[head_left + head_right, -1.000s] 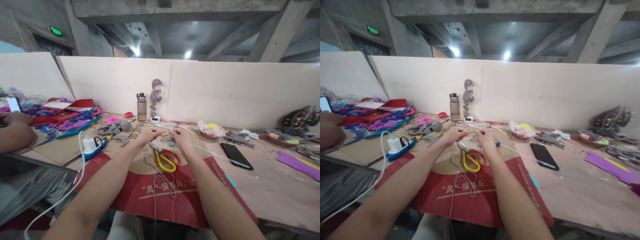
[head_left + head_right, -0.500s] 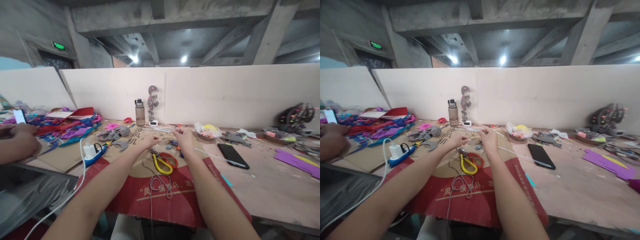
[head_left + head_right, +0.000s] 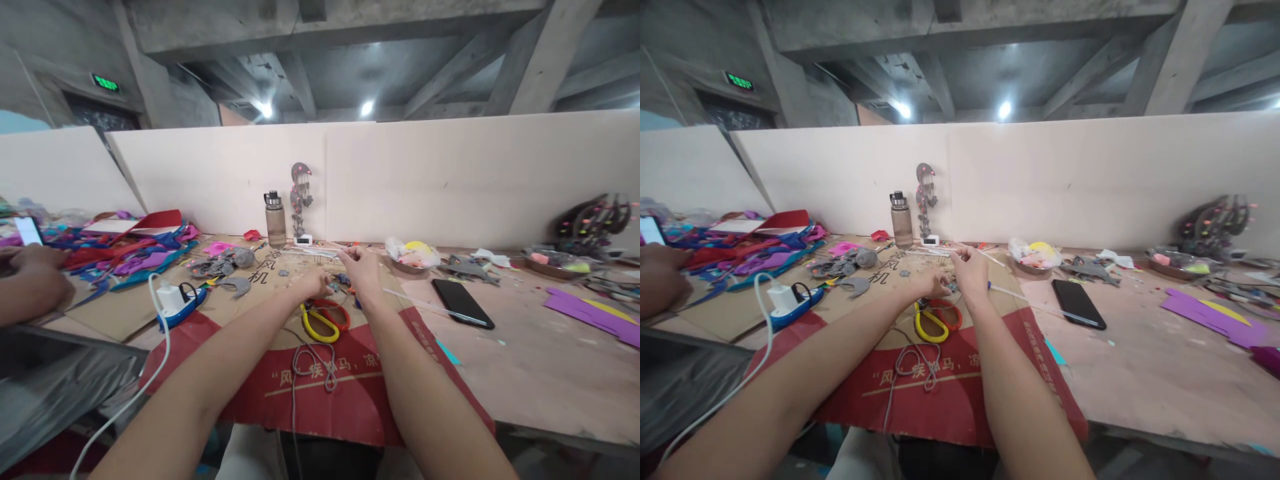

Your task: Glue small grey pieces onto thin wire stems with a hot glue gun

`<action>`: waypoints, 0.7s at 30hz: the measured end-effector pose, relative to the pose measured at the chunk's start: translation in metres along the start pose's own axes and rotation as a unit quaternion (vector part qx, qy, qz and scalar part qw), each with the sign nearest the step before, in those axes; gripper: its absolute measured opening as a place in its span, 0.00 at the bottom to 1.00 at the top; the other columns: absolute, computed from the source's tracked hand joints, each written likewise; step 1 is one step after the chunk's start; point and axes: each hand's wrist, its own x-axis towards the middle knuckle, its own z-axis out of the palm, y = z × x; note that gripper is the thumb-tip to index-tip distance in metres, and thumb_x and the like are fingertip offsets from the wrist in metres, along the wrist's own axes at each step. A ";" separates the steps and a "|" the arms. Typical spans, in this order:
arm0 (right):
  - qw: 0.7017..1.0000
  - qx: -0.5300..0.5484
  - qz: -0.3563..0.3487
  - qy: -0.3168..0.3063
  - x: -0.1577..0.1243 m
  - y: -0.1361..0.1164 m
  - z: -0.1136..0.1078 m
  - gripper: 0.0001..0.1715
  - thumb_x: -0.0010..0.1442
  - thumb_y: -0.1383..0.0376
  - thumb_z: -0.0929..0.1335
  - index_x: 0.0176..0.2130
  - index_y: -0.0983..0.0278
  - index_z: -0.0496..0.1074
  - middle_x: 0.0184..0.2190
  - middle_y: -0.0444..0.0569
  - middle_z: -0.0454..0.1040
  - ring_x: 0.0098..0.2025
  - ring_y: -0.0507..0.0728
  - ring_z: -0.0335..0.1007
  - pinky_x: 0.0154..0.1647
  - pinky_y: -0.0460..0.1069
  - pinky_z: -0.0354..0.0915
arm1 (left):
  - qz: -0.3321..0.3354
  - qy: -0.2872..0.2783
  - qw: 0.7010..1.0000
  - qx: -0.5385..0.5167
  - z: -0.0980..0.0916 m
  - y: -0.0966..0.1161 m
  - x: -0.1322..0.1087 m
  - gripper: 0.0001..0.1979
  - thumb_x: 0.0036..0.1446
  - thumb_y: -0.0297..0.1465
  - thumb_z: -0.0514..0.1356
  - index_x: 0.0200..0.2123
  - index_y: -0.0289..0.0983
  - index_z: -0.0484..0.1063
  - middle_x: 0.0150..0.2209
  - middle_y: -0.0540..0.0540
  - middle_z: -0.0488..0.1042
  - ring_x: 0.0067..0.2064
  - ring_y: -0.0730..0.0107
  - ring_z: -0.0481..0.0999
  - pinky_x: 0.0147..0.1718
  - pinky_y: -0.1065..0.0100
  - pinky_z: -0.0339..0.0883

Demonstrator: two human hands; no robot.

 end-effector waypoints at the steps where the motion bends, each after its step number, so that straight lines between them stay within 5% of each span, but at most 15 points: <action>1: 1.000 -0.003 0.000 -0.002 -0.001 -0.001 0.000 0.13 0.47 0.57 0.67 0.26 0.65 0.71 0.20 0.40 0.63 0.24 0.51 0.54 0.28 0.47 0.53 | -0.011 0.002 1.000 0.009 0.002 0.001 0.000 0.12 0.33 0.23 0.65 0.11 0.38 0.64 0.10 0.57 0.54 0.19 0.76 0.54 0.23 0.70 0.53; 7: 1.000 -0.017 0.001 -0.024 -0.003 -0.002 0.001 0.08 0.50 0.60 0.66 0.26 0.63 0.69 0.20 0.40 0.62 0.25 0.51 0.56 0.28 0.47 0.53 | -0.077 0.024 0.997 0.015 0.001 0.006 -0.004 0.10 0.37 0.24 0.66 0.17 0.37 0.65 0.14 0.55 0.61 0.21 0.75 0.60 0.23 0.71 0.53; 13: 0.999 -0.020 -0.026 -0.041 -0.005 -0.004 0.004 0.07 0.52 0.61 0.64 0.27 0.62 0.65 0.23 0.41 0.64 0.26 0.52 0.57 0.30 0.47 0.55 | -0.078 0.031 0.987 -0.140 -0.026 0.002 -0.010 0.08 0.46 0.29 0.64 0.30 0.36 0.68 0.20 0.55 0.67 0.21 0.77 0.65 0.23 0.73 0.58; 21: 0.994 0.000 -0.063 -0.087 -0.011 -0.001 0.015 0.08 0.52 0.60 0.63 0.27 0.62 0.63 0.23 0.41 0.63 0.26 0.51 0.57 0.31 0.47 0.56 | -0.056 0.033 0.943 -0.327 -0.044 -0.003 -0.040 0.11 0.45 0.35 0.65 0.27 0.33 0.68 0.20 0.53 0.67 0.21 0.80 0.64 0.21 0.75 0.55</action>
